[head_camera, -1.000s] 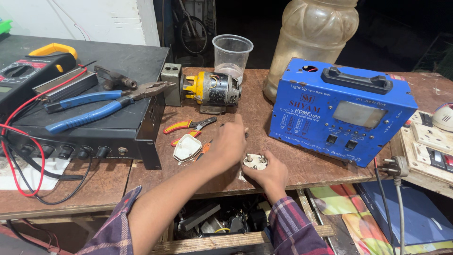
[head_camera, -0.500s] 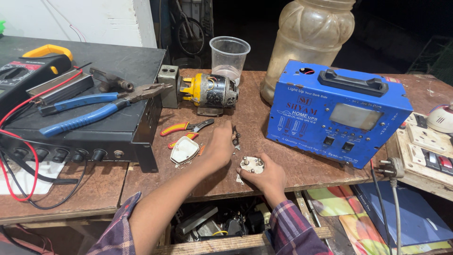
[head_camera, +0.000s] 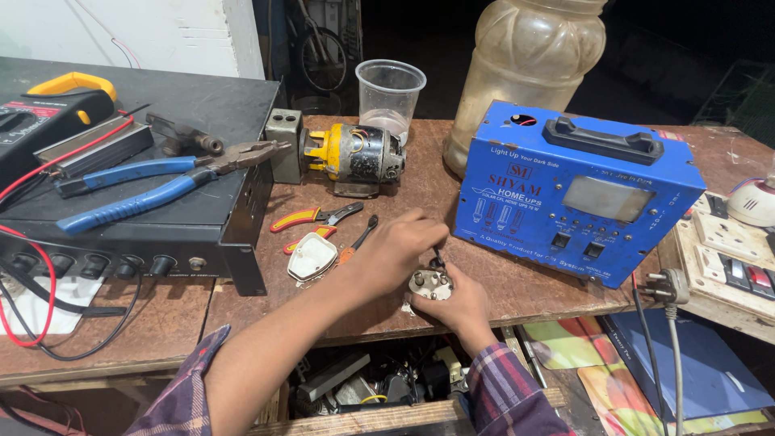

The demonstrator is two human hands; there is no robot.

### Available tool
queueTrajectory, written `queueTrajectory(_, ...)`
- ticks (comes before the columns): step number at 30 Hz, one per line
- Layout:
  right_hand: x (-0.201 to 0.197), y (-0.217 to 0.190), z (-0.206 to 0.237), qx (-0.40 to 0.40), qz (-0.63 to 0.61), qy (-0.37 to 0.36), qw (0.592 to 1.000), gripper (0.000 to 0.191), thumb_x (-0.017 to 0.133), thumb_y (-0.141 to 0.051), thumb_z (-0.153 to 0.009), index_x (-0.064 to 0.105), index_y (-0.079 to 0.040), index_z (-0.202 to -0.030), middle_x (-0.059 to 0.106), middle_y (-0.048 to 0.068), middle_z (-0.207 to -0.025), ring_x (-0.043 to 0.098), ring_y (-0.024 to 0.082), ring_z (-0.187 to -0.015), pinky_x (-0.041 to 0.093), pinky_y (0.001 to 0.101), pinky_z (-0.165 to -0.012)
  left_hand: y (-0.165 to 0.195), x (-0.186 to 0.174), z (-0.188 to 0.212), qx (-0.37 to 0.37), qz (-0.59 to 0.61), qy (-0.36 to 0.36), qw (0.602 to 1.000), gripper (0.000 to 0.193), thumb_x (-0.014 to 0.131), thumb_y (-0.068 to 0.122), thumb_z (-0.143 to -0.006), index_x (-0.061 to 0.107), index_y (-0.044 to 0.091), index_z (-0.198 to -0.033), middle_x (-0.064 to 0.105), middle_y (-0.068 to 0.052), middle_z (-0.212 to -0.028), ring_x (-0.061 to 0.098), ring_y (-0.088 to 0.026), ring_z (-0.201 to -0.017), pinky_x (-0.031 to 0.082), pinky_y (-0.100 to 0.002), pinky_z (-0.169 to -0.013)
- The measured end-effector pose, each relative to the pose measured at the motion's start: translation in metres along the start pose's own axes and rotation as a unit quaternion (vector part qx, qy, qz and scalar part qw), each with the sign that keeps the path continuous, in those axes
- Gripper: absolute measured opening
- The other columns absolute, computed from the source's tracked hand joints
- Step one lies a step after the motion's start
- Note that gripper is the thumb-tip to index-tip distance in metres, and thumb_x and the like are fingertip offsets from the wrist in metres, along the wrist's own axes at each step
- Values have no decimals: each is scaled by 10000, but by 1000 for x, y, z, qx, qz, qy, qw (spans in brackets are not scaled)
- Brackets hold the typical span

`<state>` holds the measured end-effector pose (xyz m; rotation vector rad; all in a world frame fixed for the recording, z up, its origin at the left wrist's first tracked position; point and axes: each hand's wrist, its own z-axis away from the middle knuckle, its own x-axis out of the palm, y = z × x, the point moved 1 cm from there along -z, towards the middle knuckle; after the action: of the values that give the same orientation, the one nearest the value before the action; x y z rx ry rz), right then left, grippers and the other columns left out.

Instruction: The person disassembles a white electrical socket, removes internal metal contacts, and reassembles the socket using a screwdriver. The task involves handling small components and tools on a workbench.

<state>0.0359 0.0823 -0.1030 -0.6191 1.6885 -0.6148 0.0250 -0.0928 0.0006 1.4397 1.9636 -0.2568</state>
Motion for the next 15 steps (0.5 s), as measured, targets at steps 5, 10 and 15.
queueTrajectory(5, 1, 1, -1, 12, 21, -9, 1000, 587, 886, -497, -563, 738, -212, -1054, 789, 30, -855, 767, 229, -808, 584, 393, -733, 1, 2, 1, 36, -37, -14, 999, 226, 632, -7, -769, 613, 20, -993, 672, -107, -944, 643, -327, -1017, 554, -456, -799)
queueTrajectory(10, 1, 1, -1, 4, 25, 0, 1000, 600, 891, -512, -551, 724, -204, -1037, 779, 58, -832, 769, 250, -795, 587, 398, -729, -5, -2, 1, 37, -53, -65, 996, 200, 669, 30, -789, 637, 35, -987, 665, -108, -948, 651, -310, -1029, 570, -442, -828)
queueTrajectory(15, 0, 0, -1, 12, 55, -4, 998, 609, 908, -539, -562, 728, -190, -1028, 781, 64, -847, 757, 261, -816, 582, 404, -744, -5, -4, 1, 94, -42, -43, 994, 239, 675, 53, -780, 643, 40, -1017, 679, -88, -1061, 658, -285, -1088, 581, -415, -841)
